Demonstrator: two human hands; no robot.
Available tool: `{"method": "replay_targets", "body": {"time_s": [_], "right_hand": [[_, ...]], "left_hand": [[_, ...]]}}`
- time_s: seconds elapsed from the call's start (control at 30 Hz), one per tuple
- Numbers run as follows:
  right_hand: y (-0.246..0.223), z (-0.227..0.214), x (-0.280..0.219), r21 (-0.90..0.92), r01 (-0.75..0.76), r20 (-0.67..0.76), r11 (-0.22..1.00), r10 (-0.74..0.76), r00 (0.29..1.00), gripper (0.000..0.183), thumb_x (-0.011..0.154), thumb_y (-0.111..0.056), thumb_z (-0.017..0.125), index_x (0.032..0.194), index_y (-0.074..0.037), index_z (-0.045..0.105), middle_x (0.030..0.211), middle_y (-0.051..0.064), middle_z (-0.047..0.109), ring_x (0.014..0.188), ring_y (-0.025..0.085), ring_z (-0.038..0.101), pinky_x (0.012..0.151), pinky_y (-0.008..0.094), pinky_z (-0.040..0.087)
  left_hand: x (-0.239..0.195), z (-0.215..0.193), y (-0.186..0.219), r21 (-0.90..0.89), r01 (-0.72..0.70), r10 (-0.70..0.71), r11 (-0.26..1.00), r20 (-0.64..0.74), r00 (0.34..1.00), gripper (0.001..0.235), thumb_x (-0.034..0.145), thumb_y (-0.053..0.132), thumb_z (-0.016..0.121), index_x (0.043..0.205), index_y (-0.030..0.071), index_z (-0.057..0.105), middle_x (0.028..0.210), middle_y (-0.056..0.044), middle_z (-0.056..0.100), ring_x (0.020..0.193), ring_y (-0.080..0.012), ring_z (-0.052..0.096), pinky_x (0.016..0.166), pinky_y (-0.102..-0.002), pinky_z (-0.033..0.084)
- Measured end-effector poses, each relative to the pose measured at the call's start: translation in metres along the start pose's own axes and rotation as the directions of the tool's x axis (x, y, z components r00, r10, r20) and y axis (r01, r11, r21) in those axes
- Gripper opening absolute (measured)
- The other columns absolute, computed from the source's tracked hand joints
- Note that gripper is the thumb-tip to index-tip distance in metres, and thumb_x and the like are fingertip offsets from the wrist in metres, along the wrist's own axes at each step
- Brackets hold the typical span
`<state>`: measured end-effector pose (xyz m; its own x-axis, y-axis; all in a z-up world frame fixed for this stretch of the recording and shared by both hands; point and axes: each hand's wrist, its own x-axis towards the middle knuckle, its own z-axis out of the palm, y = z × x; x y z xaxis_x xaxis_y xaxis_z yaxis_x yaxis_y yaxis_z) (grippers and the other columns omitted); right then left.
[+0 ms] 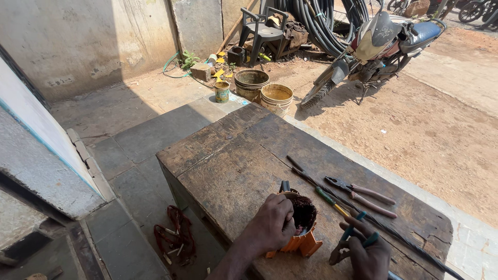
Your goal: The person uses pliers to pull and adjust copper windings inside an orange motor stator. They repeatedly insert the pliers into the stator, pull on the wires, and reposition the component on the workbench.
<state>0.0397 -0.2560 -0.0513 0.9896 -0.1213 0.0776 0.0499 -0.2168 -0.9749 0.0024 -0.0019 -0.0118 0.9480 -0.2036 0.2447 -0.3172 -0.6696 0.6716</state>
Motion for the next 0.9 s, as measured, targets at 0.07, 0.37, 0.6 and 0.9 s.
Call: {"method": "replay_targets", "body": {"time_s": [0.07,0.37,0.6,0.9], "right_hand": [[-0.013,0.002,-0.008,0.260,0.128,-0.015,0.957,-0.128,0.992,0.048,0.083,0.016,0.045,0.125,0.004,0.064,0.159,0.022,0.048,0.136,0.035,0.057,0.097,0.047,0.061],[-0.063,0.034,-0.030,0.774,0.377,0.008,0.509,-0.603,0.798,0.074,0.082,0.021,0.039,0.150,-0.007,0.049,0.173,0.026,0.023,0.160,0.043,0.029,0.125,0.058,0.036],[-0.049,0.068,-0.032,0.804,0.285,-0.037,0.523,-0.433,0.901,0.050,0.093,0.004,0.050,0.139,-0.014,0.048,0.149,0.020,0.046,0.137,0.037,0.050,0.103,0.048,0.052],[-0.052,0.030,-0.012,0.688,0.554,-0.433,0.468,-0.348,0.832,0.030,0.116,-0.029,0.063,0.132,-0.016,0.042,0.087,0.006,0.062,0.070,0.017,0.063,0.052,0.023,0.046]], "left_hand": [[-0.001,-0.001,0.002,-0.076,0.033,-0.034,0.997,-0.018,0.999,0.007,0.084,0.004,0.055,0.088,0.005,0.049,0.096,-0.011,0.050,0.100,-0.0243,0.054,0.087,-0.042,0.058],[-0.001,-0.001,0.006,-0.066,0.031,-0.035,0.997,-0.060,0.998,0.021,0.085,0.005,0.059,0.105,0.005,0.057,0.108,-0.017,0.063,0.112,-0.0292,0.061,0.092,-0.046,0.059],[0.000,-0.007,0.009,-0.171,0.101,-0.109,0.980,-0.043,0.993,0.030,0.083,0.002,0.062,0.111,0.004,0.053,0.108,-0.020,0.061,0.099,-0.0259,0.066,0.082,-0.038,0.065],[0.003,-0.002,-0.004,-0.061,-0.010,0.010,0.998,-0.006,1.000,0.025,0.085,0.007,0.071,0.108,0.006,0.063,0.099,-0.018,0.070,0.101,-0.0262,0.067,0.086,-0.038,0.062]]}}
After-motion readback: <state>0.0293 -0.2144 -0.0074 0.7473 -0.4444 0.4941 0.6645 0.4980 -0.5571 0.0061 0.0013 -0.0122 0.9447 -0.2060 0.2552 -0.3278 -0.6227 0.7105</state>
